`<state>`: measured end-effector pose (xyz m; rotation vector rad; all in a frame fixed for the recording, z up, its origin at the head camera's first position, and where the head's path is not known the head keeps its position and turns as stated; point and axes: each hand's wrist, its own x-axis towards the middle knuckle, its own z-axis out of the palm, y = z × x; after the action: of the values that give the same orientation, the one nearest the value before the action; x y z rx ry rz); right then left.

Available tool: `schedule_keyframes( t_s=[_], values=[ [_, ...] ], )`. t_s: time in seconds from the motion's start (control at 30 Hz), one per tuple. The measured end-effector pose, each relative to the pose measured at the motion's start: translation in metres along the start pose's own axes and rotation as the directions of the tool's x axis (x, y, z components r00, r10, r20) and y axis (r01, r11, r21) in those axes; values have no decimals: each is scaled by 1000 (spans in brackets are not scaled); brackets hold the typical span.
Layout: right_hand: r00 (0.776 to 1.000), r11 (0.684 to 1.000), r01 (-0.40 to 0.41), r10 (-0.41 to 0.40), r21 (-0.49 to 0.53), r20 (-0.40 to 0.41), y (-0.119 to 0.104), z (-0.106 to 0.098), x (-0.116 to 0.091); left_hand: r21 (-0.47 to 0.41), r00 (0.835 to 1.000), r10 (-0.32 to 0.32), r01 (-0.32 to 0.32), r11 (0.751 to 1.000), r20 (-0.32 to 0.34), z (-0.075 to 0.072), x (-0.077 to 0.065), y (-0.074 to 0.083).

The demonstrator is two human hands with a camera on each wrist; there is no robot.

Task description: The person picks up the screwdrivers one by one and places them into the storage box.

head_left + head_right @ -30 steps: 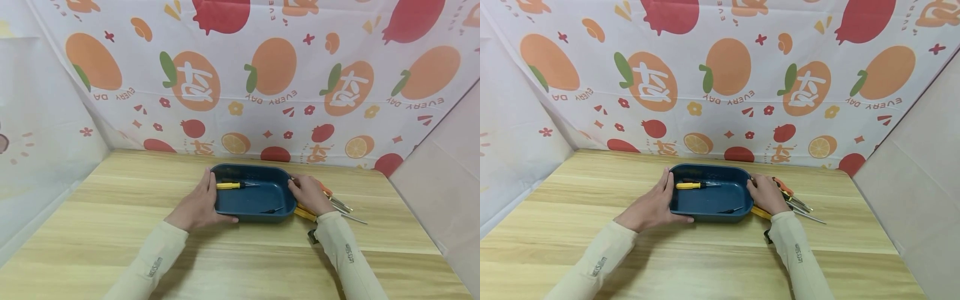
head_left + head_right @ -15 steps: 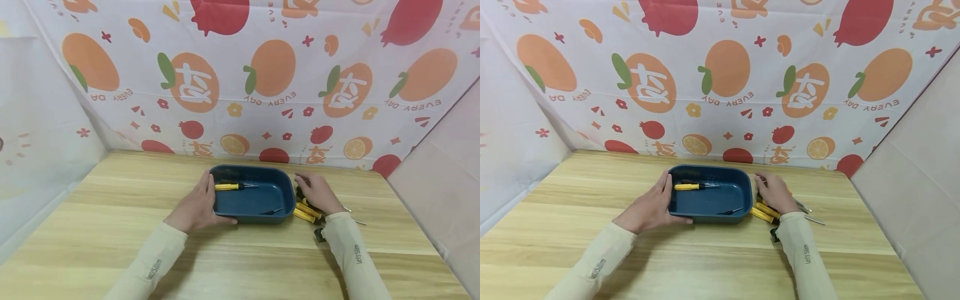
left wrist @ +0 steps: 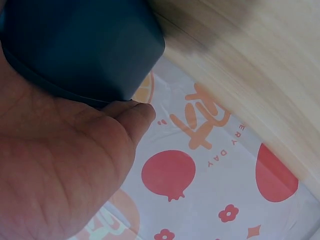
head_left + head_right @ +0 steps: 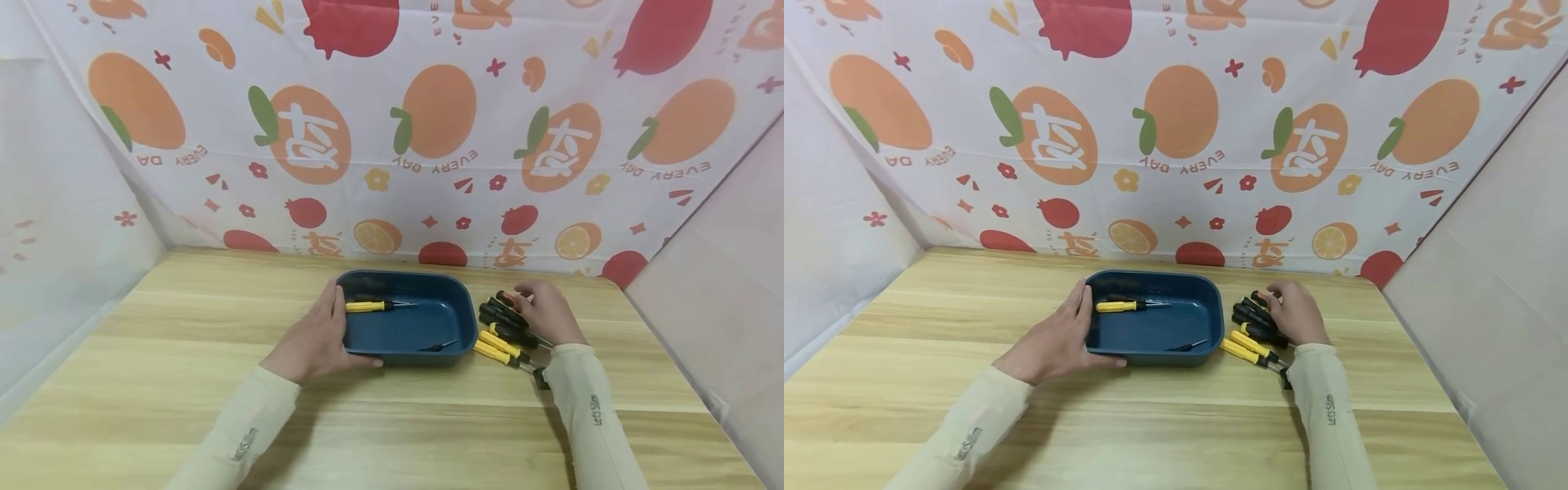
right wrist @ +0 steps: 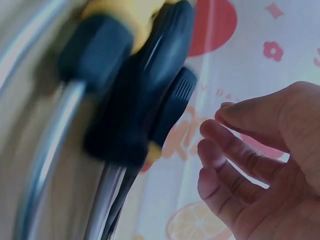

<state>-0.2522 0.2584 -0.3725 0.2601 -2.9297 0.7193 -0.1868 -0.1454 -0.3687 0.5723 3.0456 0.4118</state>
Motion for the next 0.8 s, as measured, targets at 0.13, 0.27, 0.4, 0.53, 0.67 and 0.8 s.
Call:
schedule_keyframes(
  t_s=[0.13,0.27,0.4,0.53,0.67,0.8],
  values=[
    [1000,998,-27,28,-50,14,8,0,-1,-1,1000,5,-5,1000,-4,1,0,-1],
    [997,996,-55,58,-66,43,15,3,-1,-6,1000,4,-4,1000,-5,1,0,-1],
    [993,994,-92,96,-61,72,20,7,0,-5,1000,0,0,1000,-7,2,0,-1],
    [990,992,-109,113,-57,86,25,11,0,-6,1000,-4,4,1000,-7,2,-2,-1],
    [990,993,-101,106,-54,93,30,12,0,-5,1000,-8,8,1000,-1,2,-2,-1],
    [988,994,-105,109,-44,109,33,12,-1,-10,1000,-11,11,1000,5,1,-3,1]
  ],
)
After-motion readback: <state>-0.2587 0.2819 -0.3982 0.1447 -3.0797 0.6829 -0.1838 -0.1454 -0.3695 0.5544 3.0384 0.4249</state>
